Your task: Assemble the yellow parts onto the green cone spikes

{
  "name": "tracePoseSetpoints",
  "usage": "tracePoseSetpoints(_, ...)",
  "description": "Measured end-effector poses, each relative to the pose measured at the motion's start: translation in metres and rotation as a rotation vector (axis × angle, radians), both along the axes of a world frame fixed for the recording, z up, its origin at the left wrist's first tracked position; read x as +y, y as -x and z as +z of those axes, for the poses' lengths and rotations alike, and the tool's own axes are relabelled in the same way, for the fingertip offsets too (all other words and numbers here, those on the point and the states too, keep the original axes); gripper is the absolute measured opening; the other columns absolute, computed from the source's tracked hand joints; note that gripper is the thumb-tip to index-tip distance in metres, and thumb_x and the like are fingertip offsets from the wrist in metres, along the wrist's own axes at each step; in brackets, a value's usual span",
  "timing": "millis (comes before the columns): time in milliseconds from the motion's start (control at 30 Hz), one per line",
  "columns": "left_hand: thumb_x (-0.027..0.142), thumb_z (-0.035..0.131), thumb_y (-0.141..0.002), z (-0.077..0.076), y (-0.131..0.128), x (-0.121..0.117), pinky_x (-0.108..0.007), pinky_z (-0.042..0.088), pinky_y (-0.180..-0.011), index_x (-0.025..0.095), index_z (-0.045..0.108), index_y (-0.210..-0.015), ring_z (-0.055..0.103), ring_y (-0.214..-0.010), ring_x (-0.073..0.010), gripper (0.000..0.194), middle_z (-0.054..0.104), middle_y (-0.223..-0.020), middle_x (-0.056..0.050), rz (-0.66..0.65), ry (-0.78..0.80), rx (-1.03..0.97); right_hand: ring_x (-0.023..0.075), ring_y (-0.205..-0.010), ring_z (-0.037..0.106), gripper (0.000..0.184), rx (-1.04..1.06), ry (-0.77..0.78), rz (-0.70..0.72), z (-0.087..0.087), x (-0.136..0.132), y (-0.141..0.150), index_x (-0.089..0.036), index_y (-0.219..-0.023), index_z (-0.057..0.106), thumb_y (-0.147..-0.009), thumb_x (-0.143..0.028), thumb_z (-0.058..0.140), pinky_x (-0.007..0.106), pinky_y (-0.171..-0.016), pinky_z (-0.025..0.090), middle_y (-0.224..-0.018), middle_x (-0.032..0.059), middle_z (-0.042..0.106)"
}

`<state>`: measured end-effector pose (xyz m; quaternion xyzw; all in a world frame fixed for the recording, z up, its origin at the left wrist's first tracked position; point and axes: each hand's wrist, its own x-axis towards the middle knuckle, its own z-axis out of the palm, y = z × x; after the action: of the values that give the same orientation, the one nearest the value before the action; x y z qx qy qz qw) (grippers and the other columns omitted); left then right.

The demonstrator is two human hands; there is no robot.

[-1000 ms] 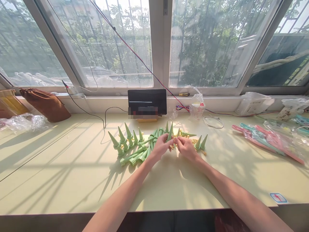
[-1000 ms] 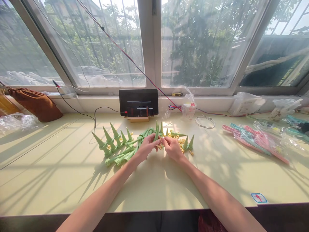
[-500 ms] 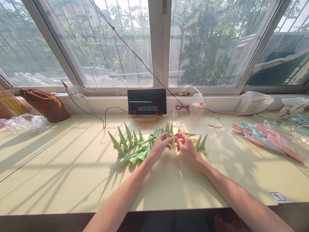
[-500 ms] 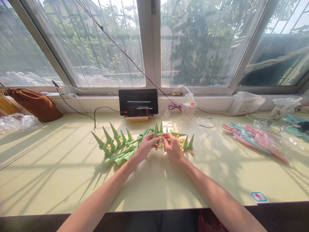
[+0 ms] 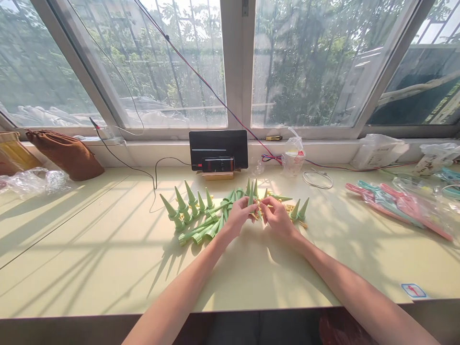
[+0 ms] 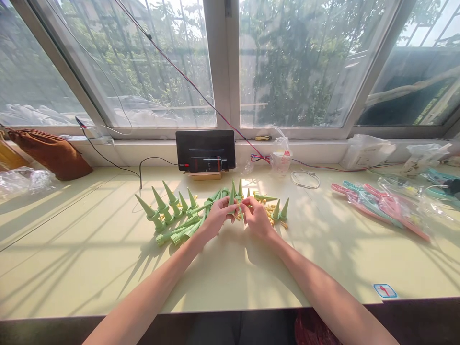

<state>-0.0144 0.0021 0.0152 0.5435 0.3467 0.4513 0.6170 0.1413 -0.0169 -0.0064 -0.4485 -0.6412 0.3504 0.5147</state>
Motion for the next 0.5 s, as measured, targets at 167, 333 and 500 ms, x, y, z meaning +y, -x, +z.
tracePoseSetpoints(167, 0.032, 0.073, -0.074, -0.0006, 0.0000, 0.0003, -0.023, 0.042, -0.051, 0.014, 0.060, -0.084, 0.055, -0.061, -0.0106, 0.025, 0.057, -0.071, -0.002, -0.001, 0.005, 0.007, 0.0151, -0.048, 0.052, 0.028, -0.022, 0.009, 0.000, -0.0020, 0.0020, -0.0020, -0.022, -0.081, 0.050, -0.093, -0.047, 0.051, 0.029, -0.050, 0.041, -0.057, -0.0037, 0.051)
tracePoseSetpoints(333, 0.036, 0.074, -0.073, 0.0001, -0.0010, -0.0006, -0.023, 0.042, -0.050, 0.014, 0.061, -0.084, 0.054, -0.058, -0.0104, 0.027, 0.058, -0.069, -0.002, 0.025, -0.028, 0.041, 0.0150, -0.048, 0.051, 0.030, -0.024, 0.018, 0.002, -0.0011, 0.0020, -0.0031, -0.022, -0.080, 0.049, -0.093, -0.049, 0.051, 0.029, -0.050, 0.040, -0.056, -0.0039, 0.051)
tracePoseSetpoints(500, 0.042, 0.073, -0.075, -0.0012, -0.0019, -0.0007, -0.024, 0.044, -0.050, 0.015, 0.061, -0.084, 0.054, -0.059, -0.0103, 0.032, 0.057, -0.072, -0.002, 0.038, -0.107, 0.087, 0.0143, -0.046, 0.048, 0.030, -0.013, 0.030, 0.001, 0.0027, 0.0001, -0.0027, -0.022, -0.080, 0.048, -0.092, -0.050, 0.051, 0.028, -0.049, 0.038, -0.053, -0.0049, 0.048)
